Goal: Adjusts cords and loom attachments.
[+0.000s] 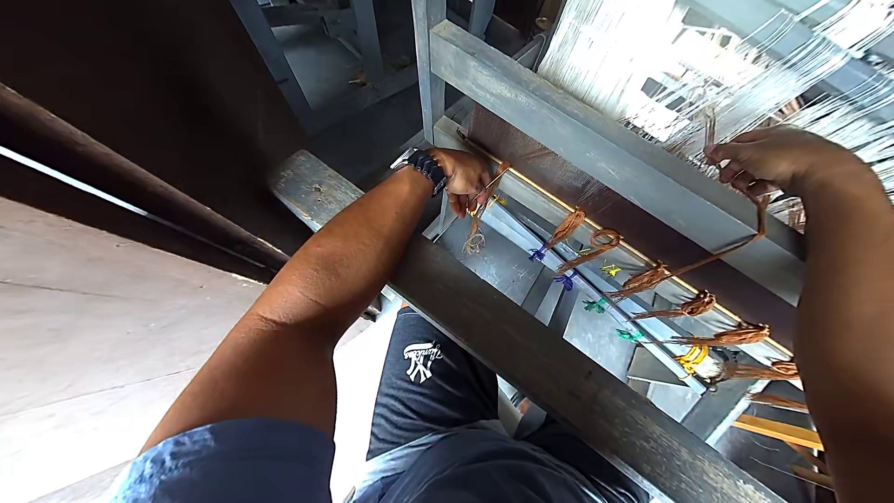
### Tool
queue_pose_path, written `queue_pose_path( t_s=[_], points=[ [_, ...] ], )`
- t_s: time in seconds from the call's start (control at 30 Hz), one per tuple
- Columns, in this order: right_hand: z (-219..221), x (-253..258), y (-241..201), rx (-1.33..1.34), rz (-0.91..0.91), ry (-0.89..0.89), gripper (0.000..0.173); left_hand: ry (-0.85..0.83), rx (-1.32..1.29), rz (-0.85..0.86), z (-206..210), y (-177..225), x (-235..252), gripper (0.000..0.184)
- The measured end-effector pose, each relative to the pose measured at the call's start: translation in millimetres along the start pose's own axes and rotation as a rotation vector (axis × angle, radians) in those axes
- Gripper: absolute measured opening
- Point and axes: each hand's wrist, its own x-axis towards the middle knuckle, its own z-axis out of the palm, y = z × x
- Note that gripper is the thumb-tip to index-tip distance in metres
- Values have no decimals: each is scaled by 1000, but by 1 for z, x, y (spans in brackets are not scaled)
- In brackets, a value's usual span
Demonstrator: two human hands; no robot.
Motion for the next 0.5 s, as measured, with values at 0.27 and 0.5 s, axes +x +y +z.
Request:
queue_pose_path(
  t_s=[0.27,0.5],
  points=[
    [0,2,0,-16,4,-13,36,7,-42,-20,0,0,-1,17],
    [1,-1,-1,-14,14,-10,37,-3,-41,-53,-1,-1,-2,19]
  ],
)
